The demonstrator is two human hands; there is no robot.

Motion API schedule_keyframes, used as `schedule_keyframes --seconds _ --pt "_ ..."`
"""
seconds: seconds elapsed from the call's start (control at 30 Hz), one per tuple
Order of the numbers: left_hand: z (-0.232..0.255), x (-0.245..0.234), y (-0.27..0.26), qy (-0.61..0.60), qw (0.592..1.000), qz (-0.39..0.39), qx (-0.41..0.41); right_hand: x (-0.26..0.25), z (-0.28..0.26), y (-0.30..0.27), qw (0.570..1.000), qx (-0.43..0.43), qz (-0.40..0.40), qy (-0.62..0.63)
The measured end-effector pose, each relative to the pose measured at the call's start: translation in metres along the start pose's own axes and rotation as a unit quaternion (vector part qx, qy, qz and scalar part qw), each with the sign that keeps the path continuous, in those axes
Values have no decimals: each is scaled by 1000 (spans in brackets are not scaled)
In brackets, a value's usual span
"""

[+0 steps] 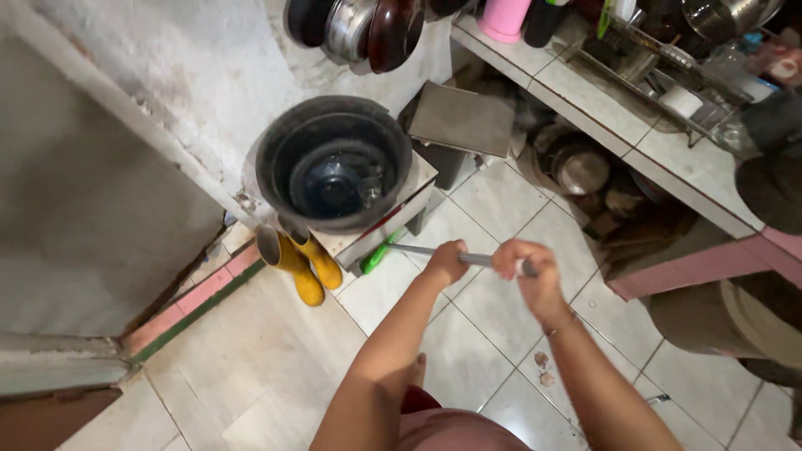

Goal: The person sweeps the tiled floor across multiple rooms by hand, moving around furniture and appliances.

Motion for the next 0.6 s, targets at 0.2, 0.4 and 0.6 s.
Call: schedule_keyframes --seconds 0.2,0.4,0.6 --pt "-2 20 19 -90 989 -119 5 -1 -18 37 996 30 31 -75" --pt "86 74 19 -246 924 -291 28 -39 -69 61 979 95 98 -154" --pt "131 146 -17 -242 869 -432 -8 -53 -24 42 938 195 124 -259"
Point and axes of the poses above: each hand's wrist, its own y-axis towards the middle knuckle, its own x-axis out of the palm, z = x × y, the point moved 7 cm from there along y, towards the middle knuckle, and after that the axes turned 4 degrees about y, right-handed, at the moved point
